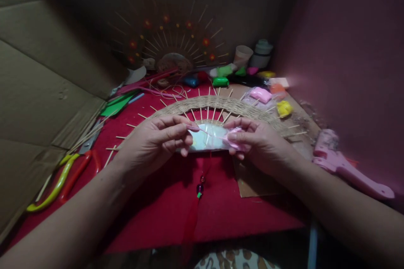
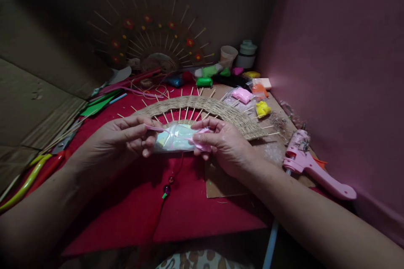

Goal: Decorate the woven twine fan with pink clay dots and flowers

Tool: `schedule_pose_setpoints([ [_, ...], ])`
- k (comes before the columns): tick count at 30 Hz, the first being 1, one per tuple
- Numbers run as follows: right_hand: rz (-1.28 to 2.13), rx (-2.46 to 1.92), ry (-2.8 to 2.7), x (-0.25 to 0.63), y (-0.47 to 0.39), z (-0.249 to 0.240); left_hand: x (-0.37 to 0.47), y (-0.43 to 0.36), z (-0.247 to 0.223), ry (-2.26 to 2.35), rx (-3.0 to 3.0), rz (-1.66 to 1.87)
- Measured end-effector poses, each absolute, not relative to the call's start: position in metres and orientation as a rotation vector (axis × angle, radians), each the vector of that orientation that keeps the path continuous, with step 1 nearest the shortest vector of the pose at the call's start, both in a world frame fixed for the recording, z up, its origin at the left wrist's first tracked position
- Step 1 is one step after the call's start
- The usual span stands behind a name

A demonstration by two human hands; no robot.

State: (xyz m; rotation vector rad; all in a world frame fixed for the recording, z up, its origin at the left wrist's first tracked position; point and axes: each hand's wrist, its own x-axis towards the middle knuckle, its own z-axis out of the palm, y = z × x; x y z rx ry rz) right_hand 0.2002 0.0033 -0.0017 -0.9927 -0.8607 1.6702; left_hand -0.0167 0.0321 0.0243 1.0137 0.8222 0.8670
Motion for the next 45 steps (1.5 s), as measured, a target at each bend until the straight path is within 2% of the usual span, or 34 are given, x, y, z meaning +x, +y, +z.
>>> schedule_pose_setpoints([
  [15,1.525,-1.082,-0.837,0.199,0.007,-0.004,-0.019,0.032,0.021,0.581,0.908,0.777],
  [24,1.504,-1.074,-0.881,0.205,0.008,0.017,-0.017,0.035,0.015,0.675,0.893,0.851],
  [45,1.575,-0.997,-0.92,0.215,0.006,0.008,-0.015,0.034,0.01,0.697,0.833,0.802],
])
